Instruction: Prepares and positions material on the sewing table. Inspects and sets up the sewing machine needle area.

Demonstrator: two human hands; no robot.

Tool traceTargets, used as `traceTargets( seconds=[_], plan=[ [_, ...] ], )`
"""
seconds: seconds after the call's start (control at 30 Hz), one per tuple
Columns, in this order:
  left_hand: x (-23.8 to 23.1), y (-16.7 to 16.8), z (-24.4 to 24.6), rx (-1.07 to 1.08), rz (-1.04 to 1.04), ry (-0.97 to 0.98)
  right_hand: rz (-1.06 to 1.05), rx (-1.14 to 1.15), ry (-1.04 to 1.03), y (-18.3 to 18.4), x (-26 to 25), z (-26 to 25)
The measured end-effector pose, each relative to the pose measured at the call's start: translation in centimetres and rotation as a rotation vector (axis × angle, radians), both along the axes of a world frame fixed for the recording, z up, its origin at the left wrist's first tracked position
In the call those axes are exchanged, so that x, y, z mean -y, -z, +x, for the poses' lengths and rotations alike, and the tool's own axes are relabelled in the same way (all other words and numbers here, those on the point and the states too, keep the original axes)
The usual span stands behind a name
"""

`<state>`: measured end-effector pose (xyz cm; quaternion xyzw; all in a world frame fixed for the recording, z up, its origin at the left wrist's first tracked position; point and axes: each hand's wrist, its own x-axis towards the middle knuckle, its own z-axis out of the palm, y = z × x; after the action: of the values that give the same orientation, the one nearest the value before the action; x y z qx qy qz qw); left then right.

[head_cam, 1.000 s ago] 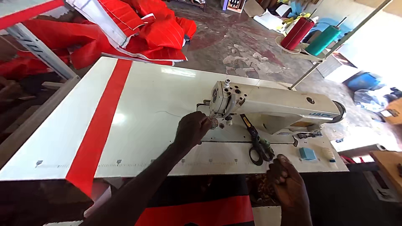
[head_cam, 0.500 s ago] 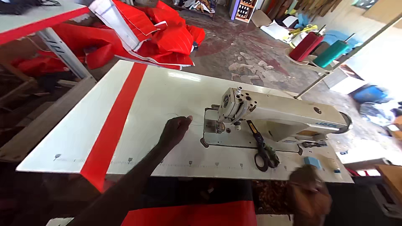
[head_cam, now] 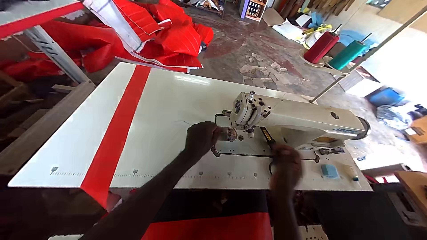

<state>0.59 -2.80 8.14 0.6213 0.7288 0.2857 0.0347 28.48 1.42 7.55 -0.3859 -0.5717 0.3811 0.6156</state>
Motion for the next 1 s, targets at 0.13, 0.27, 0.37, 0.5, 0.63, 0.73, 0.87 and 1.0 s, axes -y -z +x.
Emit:
traceTargets(
  seconds=[0.13,0.27,0.37,0.5,0.63,0.73,0.87,1.0],
  plan=[
    [2.5,4.1,-6.0,-0.073,-0.149,-0.145,-0.19,0.463,-0.167,4.4,-2.1,-6.5],
    [4.4,6.7,-8.6,0.058,0.005,-0.162,-0.115,0.835,-0.148,5.2,-4.6,-8.9],
    [4.3,6.3,-8.4,0.103,0.005,-0.191,0.044,0.909,-0.14,6.1,-5.9,-9.0],
    [4.3,6.3,-8.6,0.184,0.013,-0.149,-0.039,0.721,-0.223,5.2,-5.4,-6.9],
    [3.2,4.2,-7.2,0.453,-0.077,-0.021,-0.229,0.338,-0.333,4.1,-2.4,-2.6],
    [1.4,1.7,-4.6,0.618,-0.08,0.132,-0.281,-0.105,-0.268,3.7,0.0,1.6],
    [-0.5,-0.7,-0.8,0.736,-0.049,0.311,-0.414,-0.543,-0.109,3.2,1.0,6.7],
    [-1.3,-1.3,0.1,0.71,-0.044,0.388,-0.359,-0.797,-0.128,3.1,0.2,8.6]
  ],
)
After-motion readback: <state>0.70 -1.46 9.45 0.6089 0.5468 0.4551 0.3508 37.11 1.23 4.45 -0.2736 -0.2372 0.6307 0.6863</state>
